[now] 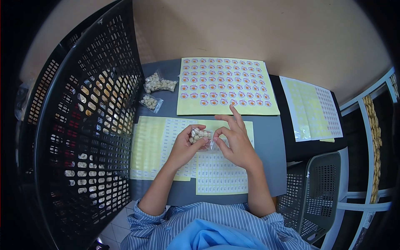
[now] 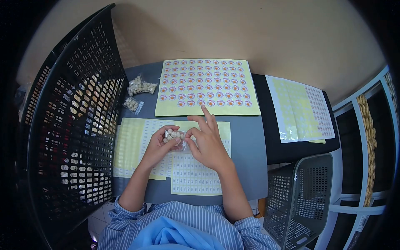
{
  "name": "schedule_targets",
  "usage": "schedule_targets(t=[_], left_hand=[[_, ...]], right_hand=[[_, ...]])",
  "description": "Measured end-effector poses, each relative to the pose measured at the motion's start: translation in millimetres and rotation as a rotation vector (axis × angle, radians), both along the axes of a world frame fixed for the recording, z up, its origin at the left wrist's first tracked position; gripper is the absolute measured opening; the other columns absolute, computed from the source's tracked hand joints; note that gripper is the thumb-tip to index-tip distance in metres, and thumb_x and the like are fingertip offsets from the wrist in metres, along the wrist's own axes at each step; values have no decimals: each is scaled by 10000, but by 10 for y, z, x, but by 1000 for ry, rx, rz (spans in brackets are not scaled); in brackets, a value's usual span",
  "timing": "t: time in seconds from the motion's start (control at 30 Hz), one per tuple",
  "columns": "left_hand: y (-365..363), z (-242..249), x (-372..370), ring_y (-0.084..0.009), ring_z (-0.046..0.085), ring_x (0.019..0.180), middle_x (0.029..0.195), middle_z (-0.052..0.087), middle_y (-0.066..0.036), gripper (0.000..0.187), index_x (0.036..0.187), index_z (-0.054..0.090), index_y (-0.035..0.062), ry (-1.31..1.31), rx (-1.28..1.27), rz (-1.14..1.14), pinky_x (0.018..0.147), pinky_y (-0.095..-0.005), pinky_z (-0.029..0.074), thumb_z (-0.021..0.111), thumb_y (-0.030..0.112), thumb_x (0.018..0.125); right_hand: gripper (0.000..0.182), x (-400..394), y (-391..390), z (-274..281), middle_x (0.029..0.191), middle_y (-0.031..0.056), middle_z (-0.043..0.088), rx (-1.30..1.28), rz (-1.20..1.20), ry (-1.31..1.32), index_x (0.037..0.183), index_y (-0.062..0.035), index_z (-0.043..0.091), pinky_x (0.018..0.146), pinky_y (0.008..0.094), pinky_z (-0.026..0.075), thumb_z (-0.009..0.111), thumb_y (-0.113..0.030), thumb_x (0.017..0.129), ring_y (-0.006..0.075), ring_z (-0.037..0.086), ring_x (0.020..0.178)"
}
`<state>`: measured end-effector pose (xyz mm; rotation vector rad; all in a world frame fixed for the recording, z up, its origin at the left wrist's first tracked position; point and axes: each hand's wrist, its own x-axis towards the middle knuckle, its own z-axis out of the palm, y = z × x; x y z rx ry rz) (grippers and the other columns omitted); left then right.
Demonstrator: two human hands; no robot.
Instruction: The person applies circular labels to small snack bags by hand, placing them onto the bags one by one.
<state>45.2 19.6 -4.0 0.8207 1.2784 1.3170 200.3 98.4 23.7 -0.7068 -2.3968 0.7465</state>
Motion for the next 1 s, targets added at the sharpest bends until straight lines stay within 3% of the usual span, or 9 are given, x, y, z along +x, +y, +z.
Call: schedule_targets(t=[0.33,0.6,0.7,0.8,0.87,0.9,0.97,1.0], left_hand=[[1,-27,-3,-112,596,786,918,573,-78,313,1097,467,-15,18,20,-6,672,-233,515,579,58,814],[-1,-38,25,-92,572,815,916,565,-53,430,1060,474,14,7,85,24,707,-218,485,704,41,698],[4,-89,40,-87,566,812,906,563,-43,414,1046,469,19,19,98,45,704,-217,486,698,30,701],[6,-57,68,-86,566,808,911,562,-44,412,1047,466,19,25,130,80,702,-216,486,694,29,704],[-4,-43,73,-90,568,818,914,560,-45,410,1048,465,20,34,141,79,710,-222,489,690,25,705],[-7,-39,73,-95,569,827,918,559,-47,408,1049,464,20,44,150,80,718,-228,493,686,21,707],[-11,-35,66,-101,570,837,922,556,-48,410,1051,463,21,51,159,73,732,-235,495,683,17,705],[-8,-32,65,-107,572,847,927,554,-48,412,1053,462,22,56,167,64,745,-241,497,681,13,704]], right_hand=[[58,-24,-26,5,1183,129,451,52,-28,-52,733,-26,578,1038,518,158,581,-81,749,363,187,1287],[68,-48,-16,0,1158,117,471,54,-41,35,720,-51,577,1032,512,178,629,-96,712,354,226,1273],[87,-60,-29,-38,1139,115,486,36,-50,76,710,-51,576,1021,491,218,654,-80,684,355,255,1260],[129,-74,-45,-43,1143,127,483,-61,-96,158,757,-47,575,982,438,304,660,-41,660,348,350,1202],[313,-84,-44,-15,1102,139,517,-311,-147,268,962,-31,541,885,369,411,659,-17,671,282,509,1058],[313,-86,-48,-15,1102,139,517,-310,-146,268,962,-31,541,885,369,411,659,-17,671,282,509,1058],[520,-89,-66,-22,999,132,572,-679,-155,320,1163,-15,413,777,313,467,655,-16,702,195,598,862],[520,-87,-63,-43,999,132,572,-678,-155,321,1163,-15,413,777,313,467,655,-16,702,195,598,862]])
